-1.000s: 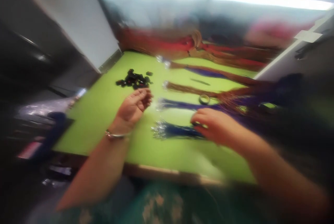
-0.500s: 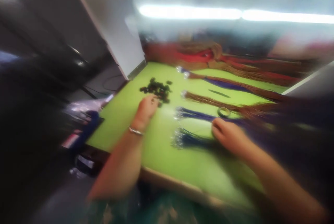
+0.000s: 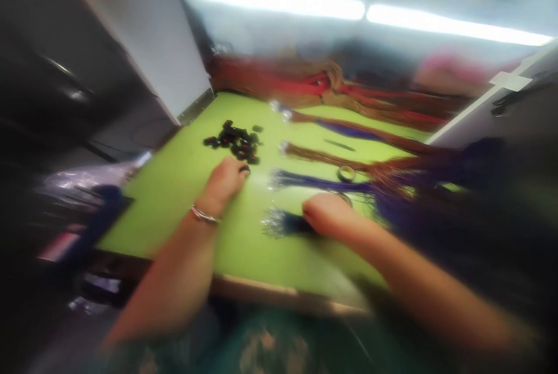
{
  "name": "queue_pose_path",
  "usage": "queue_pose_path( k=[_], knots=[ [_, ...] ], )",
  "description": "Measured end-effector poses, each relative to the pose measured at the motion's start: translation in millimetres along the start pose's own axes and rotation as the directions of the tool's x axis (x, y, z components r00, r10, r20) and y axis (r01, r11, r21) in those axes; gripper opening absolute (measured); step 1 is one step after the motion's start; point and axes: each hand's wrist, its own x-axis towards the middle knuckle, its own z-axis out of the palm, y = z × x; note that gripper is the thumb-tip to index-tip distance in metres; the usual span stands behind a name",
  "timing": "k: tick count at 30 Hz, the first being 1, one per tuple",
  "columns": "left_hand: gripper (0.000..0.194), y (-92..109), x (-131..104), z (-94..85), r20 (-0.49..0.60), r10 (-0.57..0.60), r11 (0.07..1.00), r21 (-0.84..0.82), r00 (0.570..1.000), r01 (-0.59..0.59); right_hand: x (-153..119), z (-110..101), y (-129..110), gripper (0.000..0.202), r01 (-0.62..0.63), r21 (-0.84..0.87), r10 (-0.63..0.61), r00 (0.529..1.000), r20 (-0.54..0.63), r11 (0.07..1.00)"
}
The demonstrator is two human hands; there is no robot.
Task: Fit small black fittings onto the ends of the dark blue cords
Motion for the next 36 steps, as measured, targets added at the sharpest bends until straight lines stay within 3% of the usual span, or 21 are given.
queue_pose_path(
  k=[3,5,9,11,14,16,17,20,22,24,26,28,30,32,36],
  knots=[
    [0.011,10.4,-0.9,-6.2,-0.046,-0.054,0.992,-0.114,0.997,0.048,-4.7,-7.3,7.2,0.020,-0.014,0.009,0.015,0.997,-0.071,1.000],
    [0.014,21.7,-3.8,-11.7,-0.045,-0.100,0.948,-0.306,0.994,0.081,-11.2,-11.9,16.0,0.020,0.010,0.114,0.008,0.988,-0.155,0.993],
    [0.023,48.5,-15.2,-16.3,0.196,-0.034,0.641,-0.748,0.980,0.171,-18.7,-10.5,25.9,0.017,-0.005,0.261,0.064,0.974,-0.219,0.965],
    [0.026,59.6,-21.4,-11.6,0.299,0.005,0.502,-0.826,0.954,0.257,-19.2,-9.2,27.4,0.017,-0.033,0.280,0.101,0.968,-0.231,0.959],
    [0.034,71.3,-28.8,2.7,0.440,-0.006,0.435,-0.808,0.898,0.398,-21.4,-13.1,30.9,0.016,-0.055,0.396,0.209,0.910,-0.357,0.917],
    [0.040,76.4,-32.5,12.4,0.484,0.000,0.485,-0.766,0.875,0.423,-24.1,-14.4,32.7,0.016,-0.087,0.430,0.288,0.857,-0.428,0.899],
    [0.039,78.2,-33.8,15.7,0.494,0.015,0.552,-0.729,0.870,0.404,-25.4,-12.9,32.6,0.016,-0.107,0.414,0.295,0.857,-0.422,0.904],
    [0.027,79.0,-35.2,15.8,0.534,0.087,0.810,-0.529,0.841,0.253,-27.4,-0.9,28.9,0.017,-0.101,0.311,0.187,0.948,-0.258,0.945],
    [0.022,76.1,-34.3,6.6,0.577,0.131,0.896,-0.417,0.806,0.153,-27.9,6.0,27.5,0.018,-0.060,0.313,0.124,0.974,-0.189,0.948],
    [0.023,71.9,-32.3,-7.3,0.616,0.158,0.918,-0.380,0.771,0.116,-28.8,6.1,29.9,0.017,-0.050,0.398,0.170,0.947,-0.273,0.916],
    [0.023,68.3,-29.9,-21.1,0.637,0.154,0.924,-0.363,0.756,0.118,-29.9,0.3,34.9,0.015,-0.049,0.507,0.281,0.876,-0.393,0.861],
    [0.025,66.4,-27.8,-30.4,0.596,0.090,0.915,-0.367,0.798,0.171,-30.1,-6.7,38.5,0.014,-0.028,0.589,0.348,0.829,-0.438,0.807],
    [0.029,66.0,-26.3,-32.9,0.516,0.004,0.858,-0.442,0.857,0.262,-27.4,-11.1,37.1,0.015,0.004,0.648,0.341,0.848,-0.406,0.762],
    [0.033,67.2,-25.7,-29.5,0.463,-0.046,0.733,-0.586,0.885,0.345,-20.3,-12.4,30.1,0.014,0.043,0.687,0.288,0.888,-0.358,0.725],
    [0.033,72.9,-26.9,-16.7,0.517,-0.011,0.402,-0.781,0.856,0.477,3.7,-13.1,6.8,0.014,0.107,0.703,0.175,0.932,-0.317,0.703]
  ],
)
